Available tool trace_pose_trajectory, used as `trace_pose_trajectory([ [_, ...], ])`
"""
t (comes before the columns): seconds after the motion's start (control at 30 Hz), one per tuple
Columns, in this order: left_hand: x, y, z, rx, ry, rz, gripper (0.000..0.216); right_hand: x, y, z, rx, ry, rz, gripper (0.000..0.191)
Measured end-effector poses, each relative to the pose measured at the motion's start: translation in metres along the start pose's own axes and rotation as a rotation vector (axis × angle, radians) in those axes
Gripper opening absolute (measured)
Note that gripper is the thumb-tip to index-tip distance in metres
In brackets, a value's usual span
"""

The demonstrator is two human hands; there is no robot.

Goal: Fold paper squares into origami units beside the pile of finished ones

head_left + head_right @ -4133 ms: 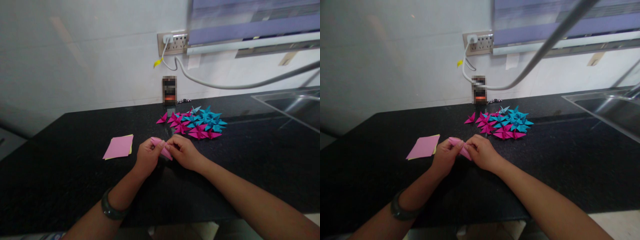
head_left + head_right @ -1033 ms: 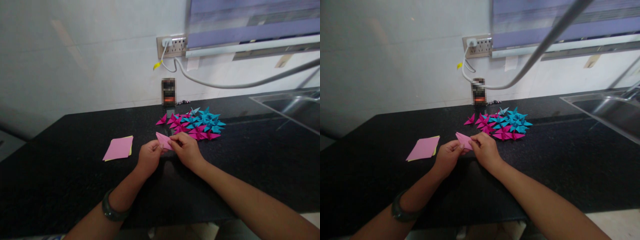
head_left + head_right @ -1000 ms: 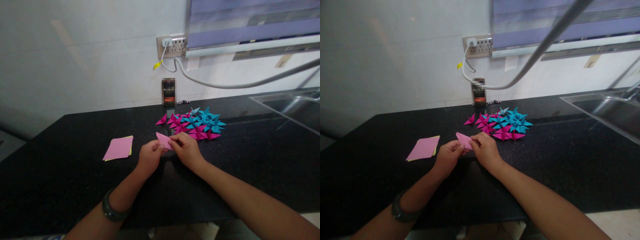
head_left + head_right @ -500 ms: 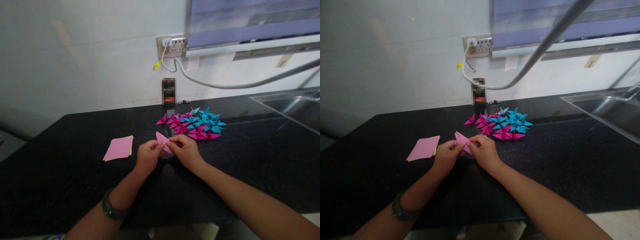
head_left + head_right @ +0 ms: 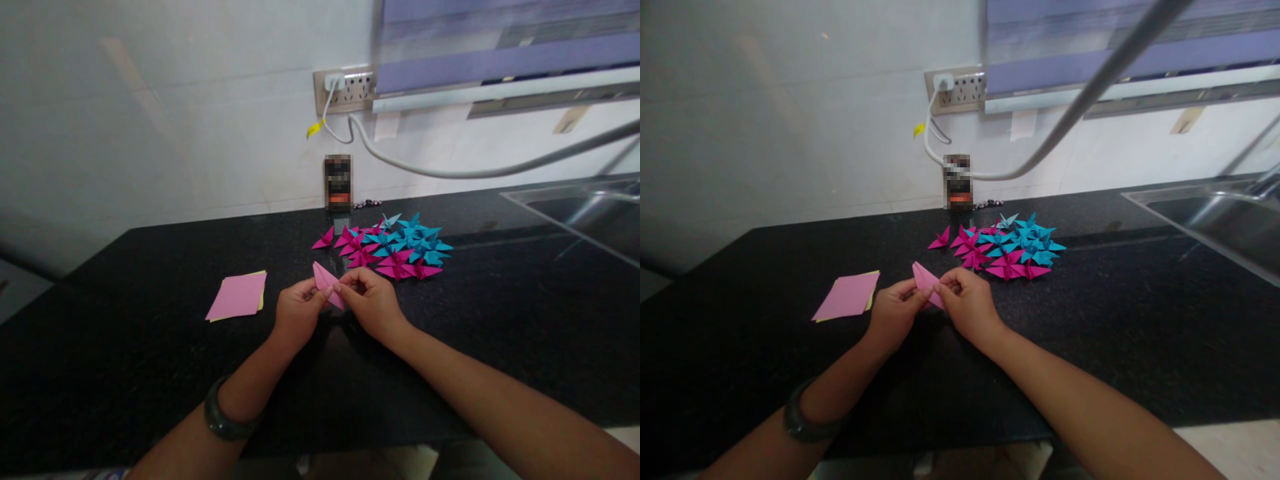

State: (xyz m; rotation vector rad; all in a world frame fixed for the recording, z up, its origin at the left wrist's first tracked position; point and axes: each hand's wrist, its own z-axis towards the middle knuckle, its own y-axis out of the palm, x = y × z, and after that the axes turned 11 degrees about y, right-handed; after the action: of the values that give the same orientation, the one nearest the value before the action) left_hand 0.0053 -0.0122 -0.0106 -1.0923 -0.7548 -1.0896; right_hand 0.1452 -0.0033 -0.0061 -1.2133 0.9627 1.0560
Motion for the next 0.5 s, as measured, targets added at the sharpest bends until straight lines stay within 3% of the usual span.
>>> trace_pose_trajectory([
  [0.27,0.004,-0.002,0.002,0.034,0.02,0.102,0.024,-0.003,0.002,0.004,-0.14,0.179,0.174,0.01],
  [0.5,0.011,-0.001,0.0,0.046,0.096,0.183,0.023,0.0,0.002,-0.001,0.052,-0.025,-0.113,0.007],
])
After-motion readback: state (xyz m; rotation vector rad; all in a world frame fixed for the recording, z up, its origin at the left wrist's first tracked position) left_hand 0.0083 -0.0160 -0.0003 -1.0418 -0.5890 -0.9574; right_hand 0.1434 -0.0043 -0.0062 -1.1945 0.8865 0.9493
